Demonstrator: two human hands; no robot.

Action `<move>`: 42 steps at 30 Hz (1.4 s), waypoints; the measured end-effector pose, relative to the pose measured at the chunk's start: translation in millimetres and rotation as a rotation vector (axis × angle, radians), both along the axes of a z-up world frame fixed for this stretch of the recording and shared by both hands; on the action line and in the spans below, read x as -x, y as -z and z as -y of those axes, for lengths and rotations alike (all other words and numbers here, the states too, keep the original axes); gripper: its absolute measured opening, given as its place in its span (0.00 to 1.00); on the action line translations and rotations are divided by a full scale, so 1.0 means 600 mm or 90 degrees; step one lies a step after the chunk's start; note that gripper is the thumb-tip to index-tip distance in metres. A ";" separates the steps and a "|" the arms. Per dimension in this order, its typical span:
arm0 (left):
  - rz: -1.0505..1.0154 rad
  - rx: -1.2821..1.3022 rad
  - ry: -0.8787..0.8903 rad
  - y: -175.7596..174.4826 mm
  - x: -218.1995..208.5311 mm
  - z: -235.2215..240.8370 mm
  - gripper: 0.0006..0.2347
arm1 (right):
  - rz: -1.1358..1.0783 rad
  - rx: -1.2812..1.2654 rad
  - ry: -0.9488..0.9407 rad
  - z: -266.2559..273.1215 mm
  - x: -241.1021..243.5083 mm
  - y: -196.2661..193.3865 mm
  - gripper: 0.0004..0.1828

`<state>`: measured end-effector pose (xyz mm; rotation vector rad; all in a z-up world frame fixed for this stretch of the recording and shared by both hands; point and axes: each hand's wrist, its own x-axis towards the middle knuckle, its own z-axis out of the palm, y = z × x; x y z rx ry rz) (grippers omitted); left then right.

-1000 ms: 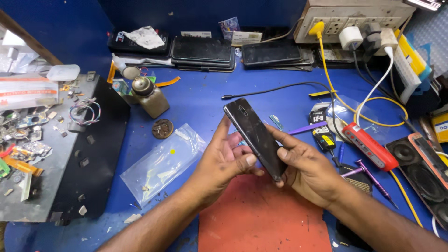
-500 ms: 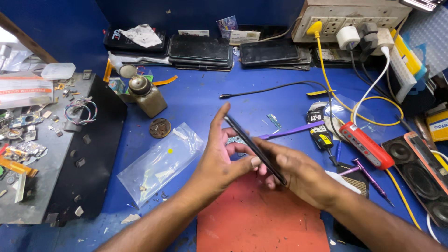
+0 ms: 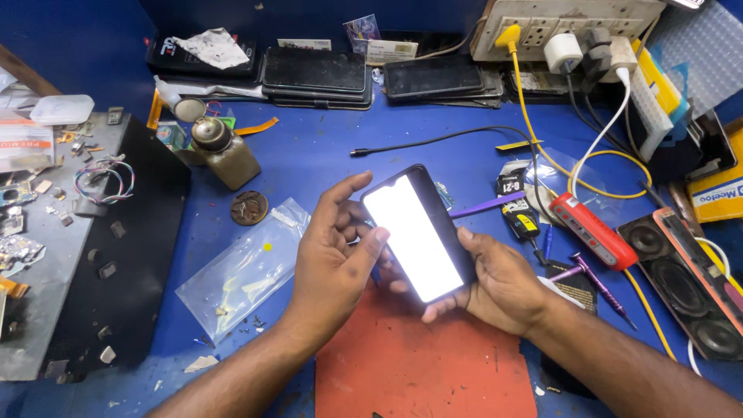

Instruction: The person cleans a small circuit board with a toothbrush, then picks up a smartphone and removes its back cover using a prying tool. They use a screwdriver to unscrew internal components and continue disassembling the phone.

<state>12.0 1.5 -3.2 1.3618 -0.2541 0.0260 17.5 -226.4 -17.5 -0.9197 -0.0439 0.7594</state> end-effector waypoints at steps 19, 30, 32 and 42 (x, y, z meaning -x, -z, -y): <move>0.040 -0.012 0.003 0.007 0.009 -0.001 0.21 | -0.015 -0.005 0.003 0.002 0.000 0.014 0.36; 0.069 -0.009 0.004 0.012 0.010 -0.001 0.20 | -0.021 0.004 0.010 0.000 0.000 0.013 0.34; 0.074 -0.014 0.000 0.012 0.011 -0.001 0.19 | 0.012 0.015 0.009 0.000 0.001 0.016 0.35; 0.264 -0.219 -0.114 -0.002 0.014 -0.002 0.15 | 0.157 0.056 0.003 0.005 0.014 0.041 0.39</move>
